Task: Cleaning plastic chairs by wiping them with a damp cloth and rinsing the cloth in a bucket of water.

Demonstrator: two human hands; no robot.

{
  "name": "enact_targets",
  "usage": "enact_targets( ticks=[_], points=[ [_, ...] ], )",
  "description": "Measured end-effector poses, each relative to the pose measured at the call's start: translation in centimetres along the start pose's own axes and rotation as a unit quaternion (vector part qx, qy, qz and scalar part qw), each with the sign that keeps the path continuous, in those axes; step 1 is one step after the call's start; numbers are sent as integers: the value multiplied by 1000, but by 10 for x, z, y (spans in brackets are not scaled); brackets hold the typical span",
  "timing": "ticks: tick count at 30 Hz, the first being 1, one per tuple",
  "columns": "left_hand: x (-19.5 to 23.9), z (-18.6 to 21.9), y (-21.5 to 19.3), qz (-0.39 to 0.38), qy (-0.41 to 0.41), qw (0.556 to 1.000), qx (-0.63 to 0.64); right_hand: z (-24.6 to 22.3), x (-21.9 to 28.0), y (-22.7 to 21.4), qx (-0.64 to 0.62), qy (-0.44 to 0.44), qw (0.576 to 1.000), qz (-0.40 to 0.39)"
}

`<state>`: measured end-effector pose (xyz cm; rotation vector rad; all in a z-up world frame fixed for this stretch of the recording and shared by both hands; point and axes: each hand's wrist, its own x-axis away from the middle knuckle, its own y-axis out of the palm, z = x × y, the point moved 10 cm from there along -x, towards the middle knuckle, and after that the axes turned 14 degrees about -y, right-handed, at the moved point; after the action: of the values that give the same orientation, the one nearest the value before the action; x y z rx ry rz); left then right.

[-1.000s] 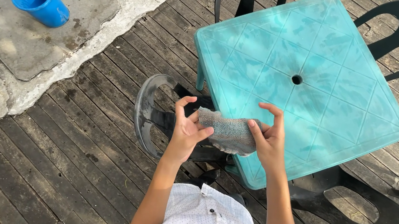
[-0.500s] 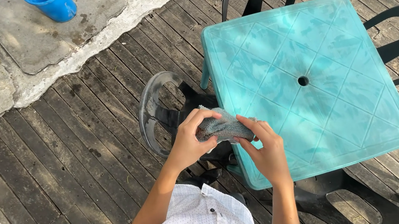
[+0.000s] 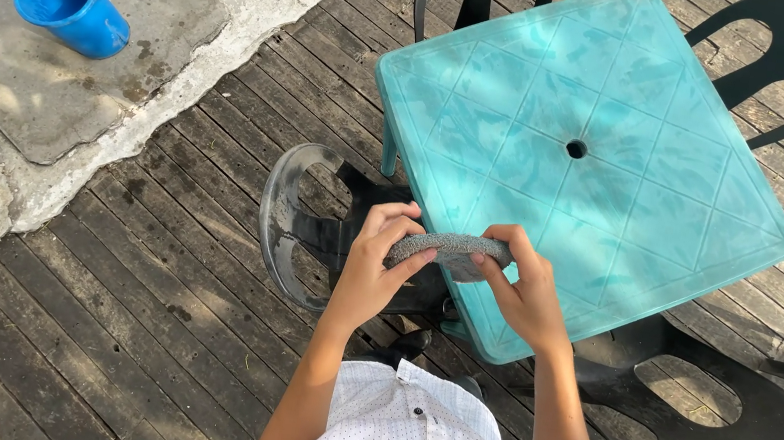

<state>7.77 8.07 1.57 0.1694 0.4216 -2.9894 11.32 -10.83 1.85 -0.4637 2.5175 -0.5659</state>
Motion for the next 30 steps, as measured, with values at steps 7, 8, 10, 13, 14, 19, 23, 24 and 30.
enact_targets(
  ticks=[7,8,10,13,14,19,23,24,30],
  points=[
    [-3,-90,46,-91,-185,960,191,47,19,-2,-7,92,994,54],
    [-4,-75,49,-112,-199,925,303,66,28,-3,-95,134,982,97],
    [-4,-57,53,-134,-210,878,409,73,35,-8,-181,174,957,143],
    [-5,-37,53,-160,-175,859,454,30,22,1,-379,119,913,93],
    [-5,-30,52,-167,-173,856,457,21,21,3,-400,109,906,85],
    [-6,-19,44,-137,-86,942,293,26,38,2,-335,108,934,64],
    [-7,12,51,-134,-54,989,-24,40,54,-10,-292,214,925,115],
    [-3,23,59,-168,-26,984,-47,28,48,-16,-322,173,921,131],
    [-6,5,74,-150,-13,980,-127,-6,57,-50,-274,148,939,146]
  ],
)
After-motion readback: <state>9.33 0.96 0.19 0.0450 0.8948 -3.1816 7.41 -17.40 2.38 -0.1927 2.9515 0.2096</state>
